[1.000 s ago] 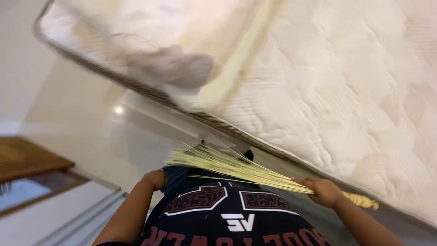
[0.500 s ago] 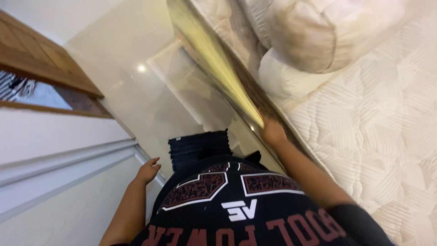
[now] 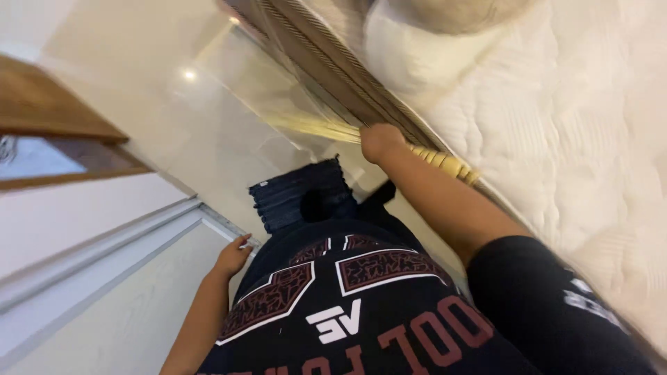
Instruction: The person uses a traditional straw broom to dust and clean several pillows and a mattress. They systematically sweep the surfaces of rectangular and cylindrical pillows, flipping them to clean both sides, and then sweep the mattress itself.
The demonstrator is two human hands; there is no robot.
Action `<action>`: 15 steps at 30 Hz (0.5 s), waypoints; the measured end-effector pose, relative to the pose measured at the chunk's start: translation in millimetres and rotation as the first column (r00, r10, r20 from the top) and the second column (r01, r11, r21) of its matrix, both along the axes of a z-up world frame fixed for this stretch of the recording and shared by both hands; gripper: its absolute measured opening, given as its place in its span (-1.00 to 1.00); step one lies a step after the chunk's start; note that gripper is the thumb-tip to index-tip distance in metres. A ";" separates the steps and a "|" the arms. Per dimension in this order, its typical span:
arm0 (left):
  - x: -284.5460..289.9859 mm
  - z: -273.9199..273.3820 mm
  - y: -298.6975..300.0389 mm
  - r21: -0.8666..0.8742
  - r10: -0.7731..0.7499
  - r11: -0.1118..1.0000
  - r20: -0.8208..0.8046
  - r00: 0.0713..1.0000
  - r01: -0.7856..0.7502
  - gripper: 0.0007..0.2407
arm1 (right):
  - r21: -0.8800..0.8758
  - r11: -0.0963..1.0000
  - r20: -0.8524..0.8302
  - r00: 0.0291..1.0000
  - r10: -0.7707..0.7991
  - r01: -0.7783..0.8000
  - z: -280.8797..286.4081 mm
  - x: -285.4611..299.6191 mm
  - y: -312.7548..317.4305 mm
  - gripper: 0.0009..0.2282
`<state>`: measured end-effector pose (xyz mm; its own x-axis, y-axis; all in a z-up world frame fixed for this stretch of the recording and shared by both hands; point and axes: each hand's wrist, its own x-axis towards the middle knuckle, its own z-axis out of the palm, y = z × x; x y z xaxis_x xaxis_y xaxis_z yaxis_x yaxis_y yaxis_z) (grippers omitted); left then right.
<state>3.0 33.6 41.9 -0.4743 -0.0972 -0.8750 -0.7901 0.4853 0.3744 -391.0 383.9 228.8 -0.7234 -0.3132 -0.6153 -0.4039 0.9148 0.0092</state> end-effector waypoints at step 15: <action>-328.6 187.8 195.2 -0.338 -0.458 0.797 -0.878 0.136 0.500 -0.30 | 0.863 0.406 0.048 0.750 -0.659 0.302 161.1 266.1 464.0 -0.67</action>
